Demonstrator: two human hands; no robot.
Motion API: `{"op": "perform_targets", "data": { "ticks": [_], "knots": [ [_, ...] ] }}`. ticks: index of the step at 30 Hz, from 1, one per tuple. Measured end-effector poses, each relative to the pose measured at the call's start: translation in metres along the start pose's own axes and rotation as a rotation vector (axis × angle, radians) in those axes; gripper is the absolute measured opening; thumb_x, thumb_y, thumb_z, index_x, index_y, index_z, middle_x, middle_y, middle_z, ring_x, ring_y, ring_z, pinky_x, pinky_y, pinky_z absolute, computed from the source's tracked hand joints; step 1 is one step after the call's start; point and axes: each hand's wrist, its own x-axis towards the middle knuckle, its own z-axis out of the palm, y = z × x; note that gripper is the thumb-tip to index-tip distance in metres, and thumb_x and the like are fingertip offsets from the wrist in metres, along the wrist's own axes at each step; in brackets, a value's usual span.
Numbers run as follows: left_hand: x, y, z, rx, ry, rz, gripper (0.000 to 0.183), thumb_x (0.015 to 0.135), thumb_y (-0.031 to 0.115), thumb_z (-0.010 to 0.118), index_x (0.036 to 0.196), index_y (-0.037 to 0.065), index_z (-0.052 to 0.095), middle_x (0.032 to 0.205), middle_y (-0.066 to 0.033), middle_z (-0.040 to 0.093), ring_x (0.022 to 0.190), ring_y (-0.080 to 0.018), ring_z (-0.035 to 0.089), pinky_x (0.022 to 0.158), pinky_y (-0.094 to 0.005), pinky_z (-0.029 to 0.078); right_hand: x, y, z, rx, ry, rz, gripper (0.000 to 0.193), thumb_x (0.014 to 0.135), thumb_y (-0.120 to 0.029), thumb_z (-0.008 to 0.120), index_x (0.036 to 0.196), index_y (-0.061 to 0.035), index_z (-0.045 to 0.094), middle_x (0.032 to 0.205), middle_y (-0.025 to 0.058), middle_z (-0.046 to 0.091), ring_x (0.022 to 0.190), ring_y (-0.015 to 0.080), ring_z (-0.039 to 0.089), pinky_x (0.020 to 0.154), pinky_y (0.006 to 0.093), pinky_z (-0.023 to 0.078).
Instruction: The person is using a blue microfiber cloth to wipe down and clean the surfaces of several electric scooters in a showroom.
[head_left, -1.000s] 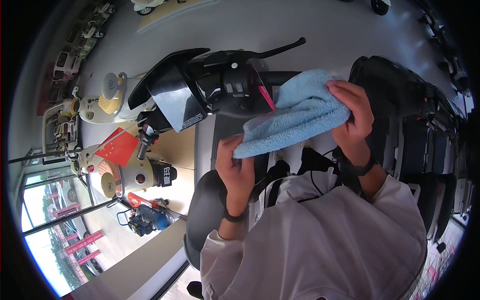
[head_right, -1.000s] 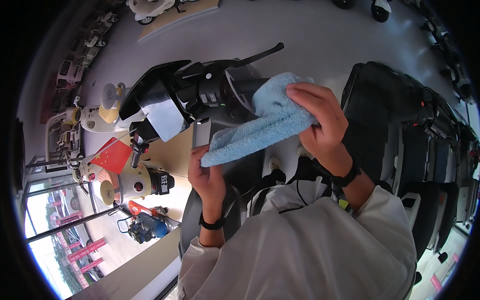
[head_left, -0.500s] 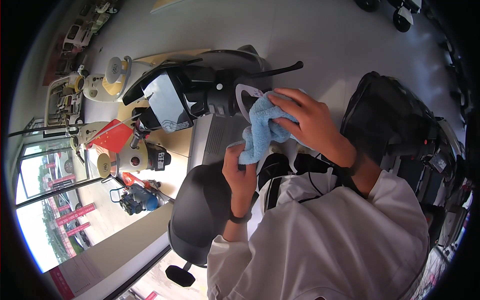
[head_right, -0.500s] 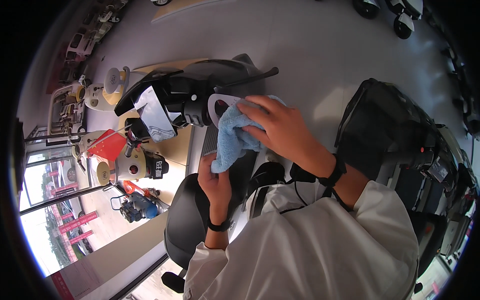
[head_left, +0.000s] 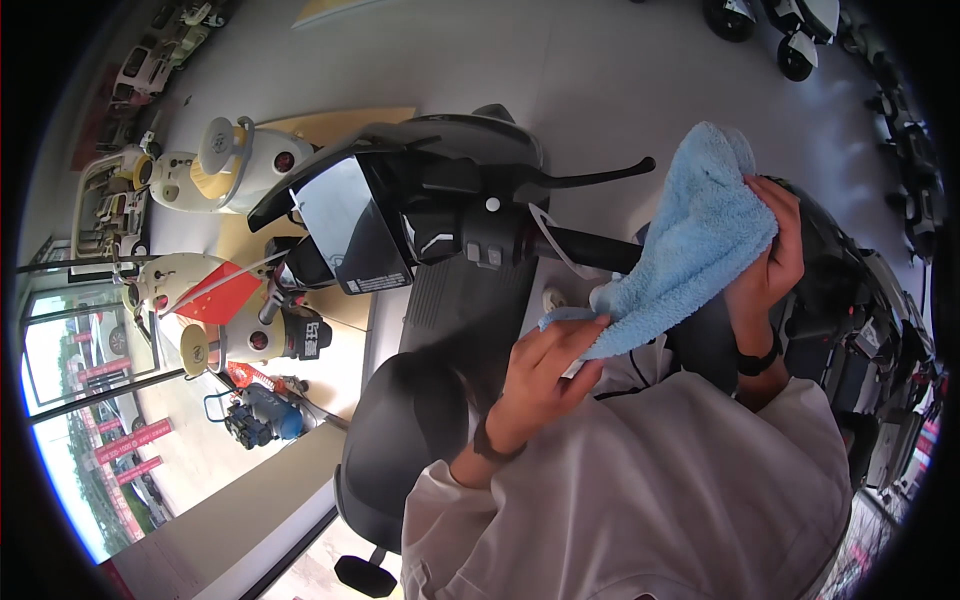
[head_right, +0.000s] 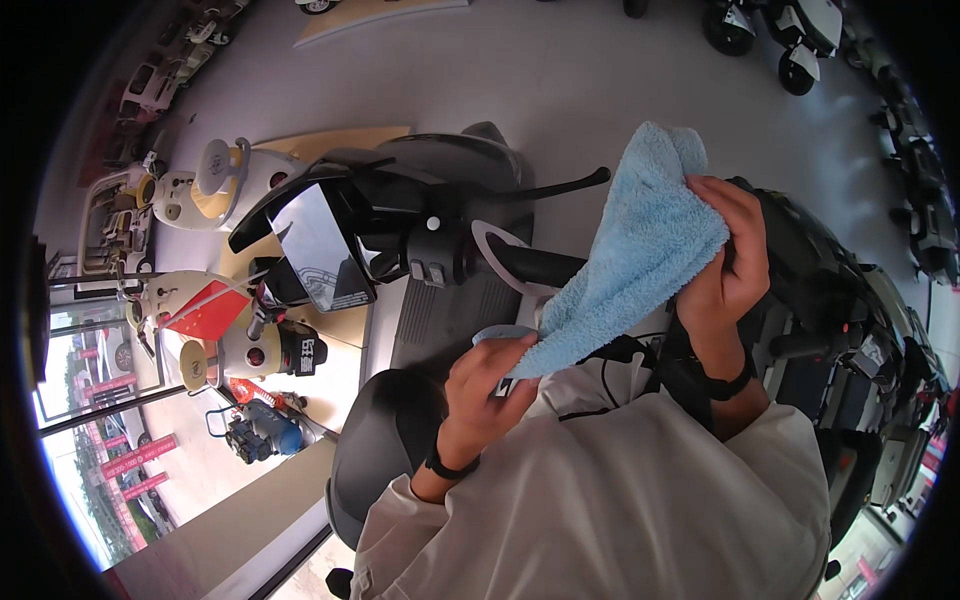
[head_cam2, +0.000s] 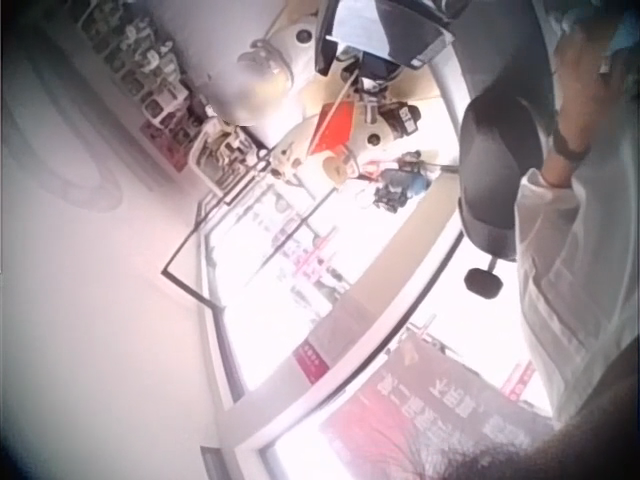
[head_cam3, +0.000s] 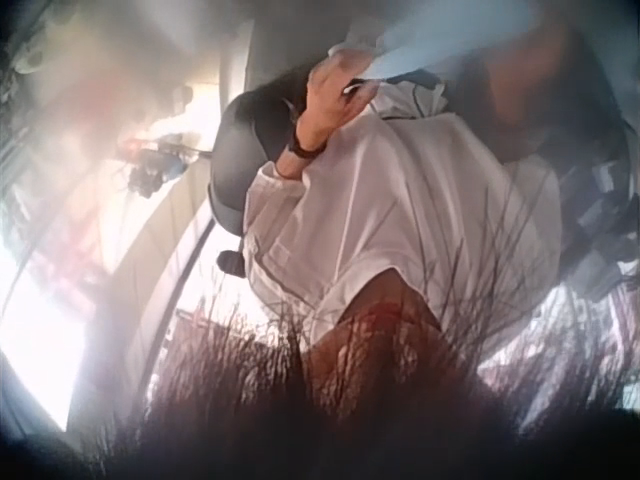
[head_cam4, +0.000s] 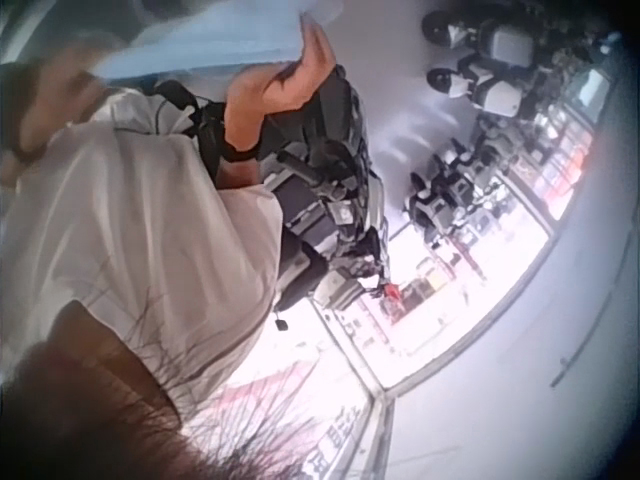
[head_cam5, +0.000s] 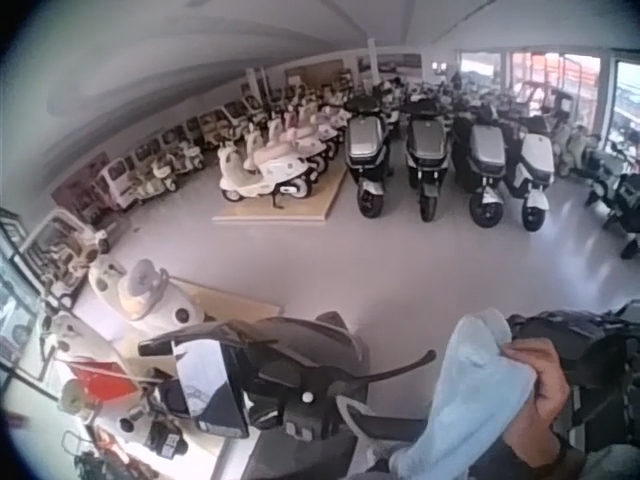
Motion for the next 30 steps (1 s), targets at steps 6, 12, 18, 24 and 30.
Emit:
{"op": "perform_targets", "data": {
  "ticks": [6,12,18,24,30],
  "knots": [
    [0.005,-0.001,-0.021,0.047,-0.017,-0.035,0.038,0.067,-0.009,0.066,0.105,-0.004,0.063,0.092,-0.0148,0.066,0.074,-0.0276,0.065,0.066,-0.0312,0.052,0.030,-0.012,0.030,0.055,-0.008,-0.087,0.025,0.085,-0.008,0.060,0.106,0.0044,0.062,0.108,0.0168,0.064,0.098,0.0265,0.062,0.089,0.0333,0.046],
    [0.012,-0.036,-0.032,0.351,0.429,-0.145,0.037,0.071,-0.008,0.066,0.107,0.001,0.064,0.088,-0.0134,0.064,0.077,-0.0272,0.064,0.071,-0.0307,0.050,0.001,-0.030,0.069,-0.028,-0.645,-0.110,0.039,0.070,-0.006,0.067,0.109,-0.0042,0.064,0.112,0.0102,0.062,0.098,0.0304,0.062,0.087,0.0349,0.050],
    [-0.013,-0.053,-0.004,0.230,0.434,-0.355,0.015,0.080,-0.005,0.063,0.093,-0.001,0.057,0.086,-0.0117,0.063,0.078,-0.0195,0.061,0.073,-0.0276,0.046,-0.011,-0.017,0.052,0.044,-0.694,-0.061,0.038,0.068,-0.003,0.069,0.106,-0.0029,0.066,0.112,0.0077,0.063,0.094,0.0279,0.064,0.081,0.0351,0.053],
    [-0.057,-0.051,0.040,0.035,0.350,-0.640,0.016,0.082,0.004,0.068,0.093,0.000,0.057,0.081,-0.0145,0.065,0.070,-0.0248,0.063,0.065,-0.0285,0.048,-0.024,-0.005,0.038,0.138,-0.603,-0.128,0.031,0.072,0.006,0.063,0.102,0.0013,0.067,0.108,0.0093,0.065,0.092,0.0282,0.064,0.079,0.0351,0.052],
    [-0.055,-0.005,0.068,-0.024,0.176,-0.512,0.021,0.079,0.005,0.071,0.096,0.003,0.058,0.078,-0.0116,0.059,0.070,-0.0282,0.059,0.062,-0.0316,0.046,-0.071,0.045,-0.004,0.163,-0.266,0.042,0.020,0.084,-0.005,0.063,0.100,0.0076,0.061,0.105,0.0149,0.063,0.091,0.0232,0.062,0.081,0.0316,0.049]
  ]
}}
